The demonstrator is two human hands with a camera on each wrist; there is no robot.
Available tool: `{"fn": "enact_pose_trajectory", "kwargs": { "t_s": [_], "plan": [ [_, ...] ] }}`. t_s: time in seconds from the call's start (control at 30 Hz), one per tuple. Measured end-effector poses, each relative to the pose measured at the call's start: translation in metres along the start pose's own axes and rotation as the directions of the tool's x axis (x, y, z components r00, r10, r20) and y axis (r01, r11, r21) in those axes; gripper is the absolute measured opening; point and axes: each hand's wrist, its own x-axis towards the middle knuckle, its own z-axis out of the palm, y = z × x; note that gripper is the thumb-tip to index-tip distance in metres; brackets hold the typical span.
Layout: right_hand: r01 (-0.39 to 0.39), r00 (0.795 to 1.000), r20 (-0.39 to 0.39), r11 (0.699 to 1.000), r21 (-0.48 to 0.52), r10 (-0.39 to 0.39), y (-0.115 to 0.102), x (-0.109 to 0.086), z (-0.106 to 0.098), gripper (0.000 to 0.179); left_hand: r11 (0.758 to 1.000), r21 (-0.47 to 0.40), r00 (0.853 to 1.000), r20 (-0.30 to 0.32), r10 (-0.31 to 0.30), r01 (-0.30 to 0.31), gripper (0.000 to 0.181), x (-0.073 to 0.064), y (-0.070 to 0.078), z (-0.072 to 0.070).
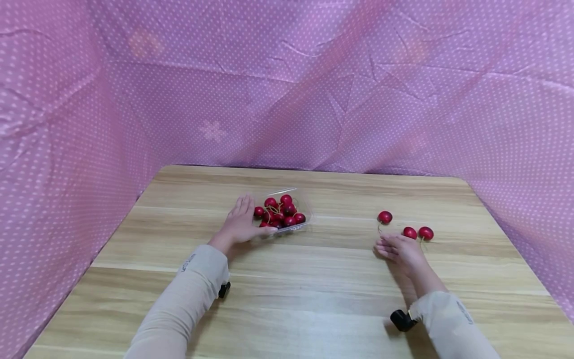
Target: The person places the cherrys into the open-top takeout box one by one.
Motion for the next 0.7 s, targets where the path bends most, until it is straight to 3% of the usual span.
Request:
{"fn": "enact_pose_trajectory", "kwargs": {
  "t_s": [0.37, 0.7],
  "plan": [
    [0.013, 1.0, 0.025, 0.997, 0.074, -0.015, -0.002, -0.009, -0.014, 0.021, 1.0, -0.003, 1.0, 0.0, 0.002, -0.002, 0.119, 0.0, 0.0, -0.001],
    [-0.011, 1.0, -0.024, 0.994, 0.106, 0.014, 0.0, -0.017, -0.026, 0.018, 1.0, -0.01, 1.0, 0.01, 0.001, -0.001, 0.117, -0.001, 0.001, -0.001]
  ]
}}
